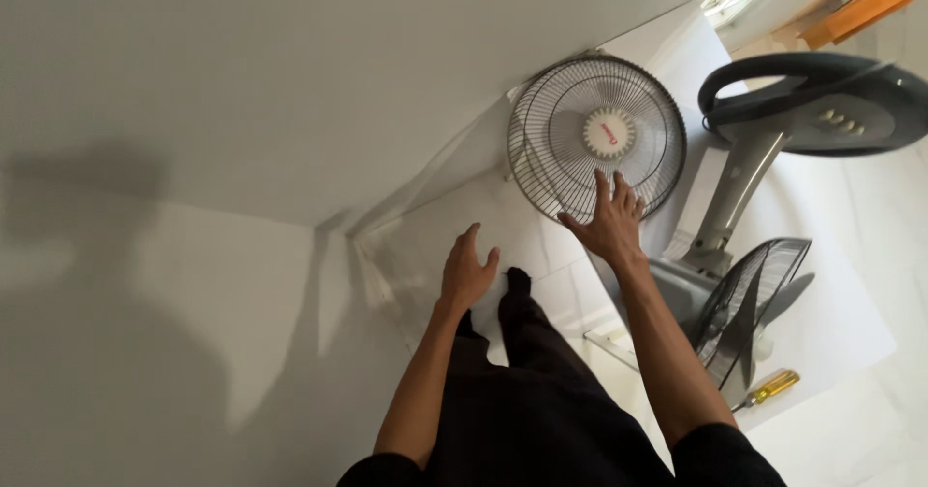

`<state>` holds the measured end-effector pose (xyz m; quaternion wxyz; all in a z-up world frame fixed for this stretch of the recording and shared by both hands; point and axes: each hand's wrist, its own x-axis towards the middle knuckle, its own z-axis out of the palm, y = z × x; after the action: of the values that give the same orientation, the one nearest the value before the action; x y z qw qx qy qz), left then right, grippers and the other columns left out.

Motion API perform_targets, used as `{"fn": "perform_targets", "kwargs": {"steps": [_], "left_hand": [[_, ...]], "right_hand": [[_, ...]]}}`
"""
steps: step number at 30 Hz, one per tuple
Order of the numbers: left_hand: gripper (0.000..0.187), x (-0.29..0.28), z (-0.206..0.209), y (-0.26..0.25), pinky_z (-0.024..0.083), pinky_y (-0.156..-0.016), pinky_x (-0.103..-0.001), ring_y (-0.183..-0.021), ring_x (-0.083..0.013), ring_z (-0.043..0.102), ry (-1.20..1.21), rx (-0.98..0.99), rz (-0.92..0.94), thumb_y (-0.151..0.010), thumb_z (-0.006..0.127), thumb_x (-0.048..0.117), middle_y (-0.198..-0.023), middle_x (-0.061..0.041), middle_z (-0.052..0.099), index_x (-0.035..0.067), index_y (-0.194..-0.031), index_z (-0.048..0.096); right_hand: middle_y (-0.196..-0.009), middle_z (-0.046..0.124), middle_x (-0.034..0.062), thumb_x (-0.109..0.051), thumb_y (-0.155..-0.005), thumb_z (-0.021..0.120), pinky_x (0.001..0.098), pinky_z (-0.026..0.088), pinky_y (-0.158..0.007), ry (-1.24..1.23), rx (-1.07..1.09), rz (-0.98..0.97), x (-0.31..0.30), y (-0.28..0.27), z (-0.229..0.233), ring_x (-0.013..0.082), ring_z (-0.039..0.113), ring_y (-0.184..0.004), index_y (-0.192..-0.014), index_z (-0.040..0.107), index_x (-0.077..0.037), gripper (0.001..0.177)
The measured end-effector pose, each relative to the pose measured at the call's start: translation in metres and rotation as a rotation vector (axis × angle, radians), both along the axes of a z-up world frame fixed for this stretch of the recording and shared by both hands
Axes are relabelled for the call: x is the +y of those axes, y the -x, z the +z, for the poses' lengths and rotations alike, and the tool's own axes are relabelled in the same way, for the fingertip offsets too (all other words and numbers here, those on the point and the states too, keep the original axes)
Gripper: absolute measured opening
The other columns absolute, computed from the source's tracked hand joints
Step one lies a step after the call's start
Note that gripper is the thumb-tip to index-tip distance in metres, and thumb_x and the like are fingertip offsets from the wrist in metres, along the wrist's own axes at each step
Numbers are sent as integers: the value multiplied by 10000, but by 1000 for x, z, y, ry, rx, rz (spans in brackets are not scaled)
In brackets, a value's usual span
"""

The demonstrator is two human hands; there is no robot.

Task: The person reassembles a standing electric fan by hand. They attach the fan blades to the motor hub, secure the central cap, and then fit the front wire cage onto the fan head.

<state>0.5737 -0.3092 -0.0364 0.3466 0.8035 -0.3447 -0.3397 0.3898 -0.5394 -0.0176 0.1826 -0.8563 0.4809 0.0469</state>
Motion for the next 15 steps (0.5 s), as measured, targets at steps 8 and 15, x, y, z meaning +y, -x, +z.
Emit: {"fn": "perform_targets", "kwargs": {"steps": [8,15], "left_hand": [[547,-94,-61,-7,490,-1032,-405,-1237,-271,610,-70,577,366,-1027,555,351,-1392,-138,619,92,-1502,470],[511,-148,-115,3,539,-861,-358,-1033,-204,651,-15,967,684,-1038,512,341,-1249,-83,650,84,-1478,477]], "right_hand": [[-1666,89,295,-782,-623,787,786,103,-1161,-85,53,0,-78,-17,-14,571,76,-1507,-1642,174,-266,1296],[-1696,-15,246,-786,-553,825,817,27,-1120,-97,81,101,-115,-41,-17,571,-26,-1503,-1613,192,-360,1306]]}}
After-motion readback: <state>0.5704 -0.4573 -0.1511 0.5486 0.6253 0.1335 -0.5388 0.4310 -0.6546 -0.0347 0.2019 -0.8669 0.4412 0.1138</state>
